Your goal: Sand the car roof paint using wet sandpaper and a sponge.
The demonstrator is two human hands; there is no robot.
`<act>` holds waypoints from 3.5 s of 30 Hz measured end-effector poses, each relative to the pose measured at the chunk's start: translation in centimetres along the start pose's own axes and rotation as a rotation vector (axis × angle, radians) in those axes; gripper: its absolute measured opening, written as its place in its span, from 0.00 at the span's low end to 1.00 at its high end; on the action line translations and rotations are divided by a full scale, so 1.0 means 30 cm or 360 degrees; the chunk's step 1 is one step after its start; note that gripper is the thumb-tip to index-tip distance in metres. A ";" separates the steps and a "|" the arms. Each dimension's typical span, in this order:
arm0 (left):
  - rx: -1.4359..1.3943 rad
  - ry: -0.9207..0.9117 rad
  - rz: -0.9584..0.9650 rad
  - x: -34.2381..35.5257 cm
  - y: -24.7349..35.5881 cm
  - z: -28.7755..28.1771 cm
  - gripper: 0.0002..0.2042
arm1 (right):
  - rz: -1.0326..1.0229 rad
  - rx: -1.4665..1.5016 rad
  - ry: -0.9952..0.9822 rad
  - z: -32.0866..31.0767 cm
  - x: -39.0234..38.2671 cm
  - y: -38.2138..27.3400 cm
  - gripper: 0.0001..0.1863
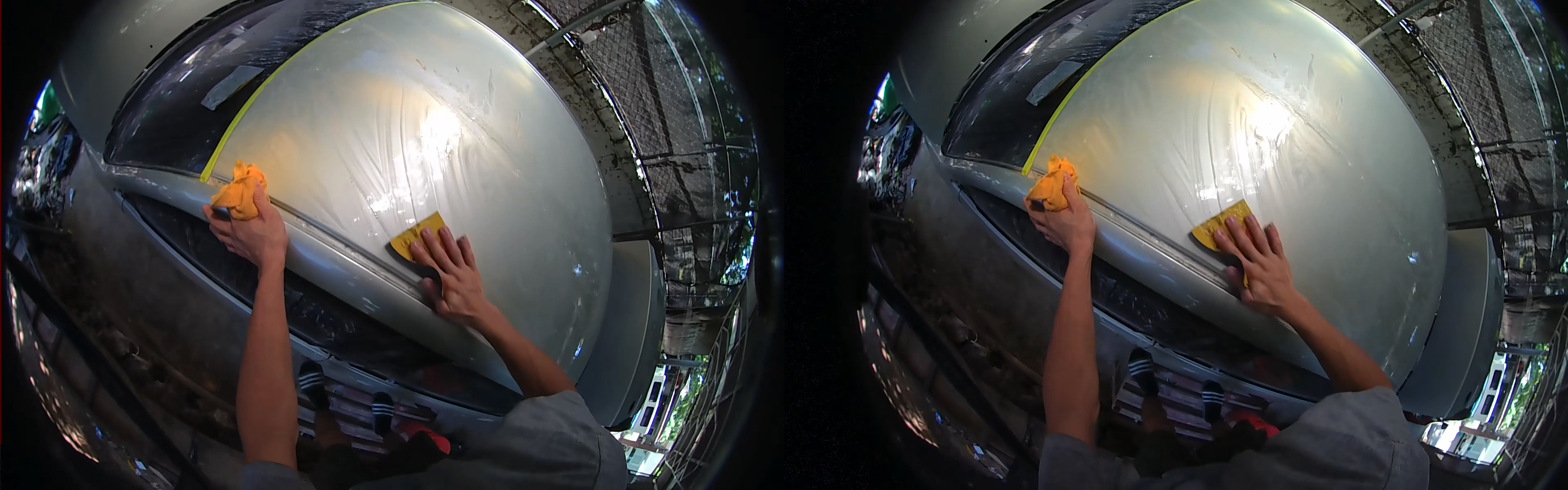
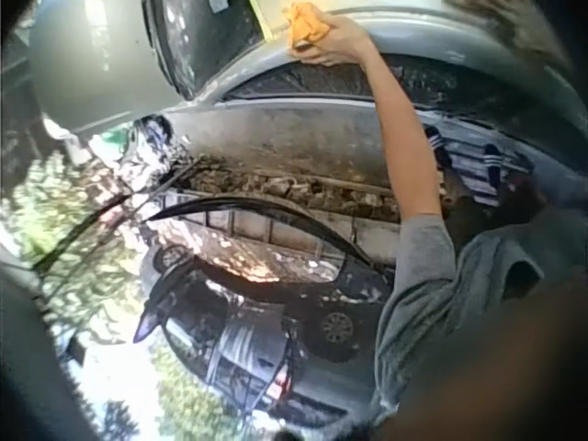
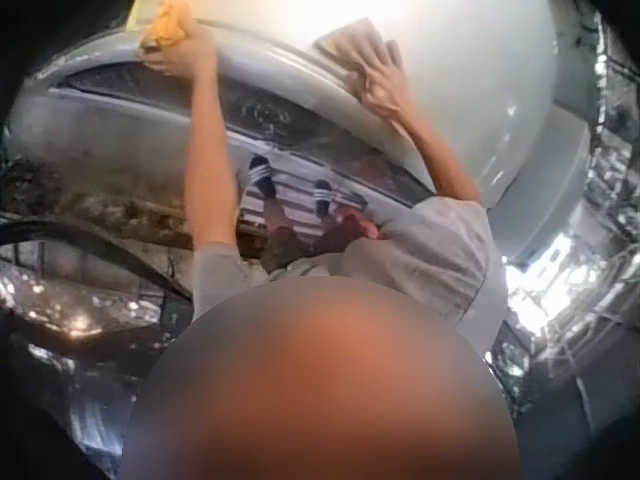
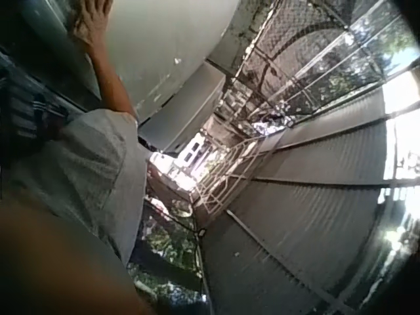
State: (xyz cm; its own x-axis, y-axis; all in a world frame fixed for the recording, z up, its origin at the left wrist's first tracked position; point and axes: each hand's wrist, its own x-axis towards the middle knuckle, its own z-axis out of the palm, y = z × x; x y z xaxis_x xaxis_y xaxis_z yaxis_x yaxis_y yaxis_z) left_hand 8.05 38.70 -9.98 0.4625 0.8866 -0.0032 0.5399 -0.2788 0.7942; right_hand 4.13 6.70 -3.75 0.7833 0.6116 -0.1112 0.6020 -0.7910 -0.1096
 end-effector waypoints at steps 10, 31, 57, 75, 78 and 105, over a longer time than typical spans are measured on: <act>-0.0004 0.0017 0.0536 -0.513 -0.002 0.062 0.35 | -0.0602 -0.0115 0.0312 -0.029 0.225 0.044 0.25; -0.0131 0.0086 0.0253 -0.535 0.043 0.070 0.47 | -0.0415 -0.0124 -0.0060 -0.040 -0.479 0.283 0.28; 0.0136 0.0141 0.0196 -0.472 0.046 0.008 0.50 | -0.0269 -0.0013 -0.0104 0.061 -1.089 0.513 0.29; -0.0001 0.0115 0.0135 -0.456 0.028 0.039 0.50 | 0.0482 0.0069 0.0269 -0.004 -0.931 0.667 0.29; -0.0018 -0.0004 0.0156 -0.474 0.027 0.074 0.49 | 0.0840 0.0126 0.0554 -0.048 -0.702 0.888 0.28; 0.0290 -0.0213 0.0331 -0.313 0.032 0.021 0.32 | -0.0286 -0.0039 0.0167 -0.205 0.159 0.900 0.27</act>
State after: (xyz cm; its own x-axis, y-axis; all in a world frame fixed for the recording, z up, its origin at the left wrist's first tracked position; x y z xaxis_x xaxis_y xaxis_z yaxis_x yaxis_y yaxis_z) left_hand 4.67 29.88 -9.55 0.6583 0.7504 0.0587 0.5356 -0.5218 0.6640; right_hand 25.09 -11.85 -1.15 0.6741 0.7386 0.0115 0.7361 -0.6703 -0.0941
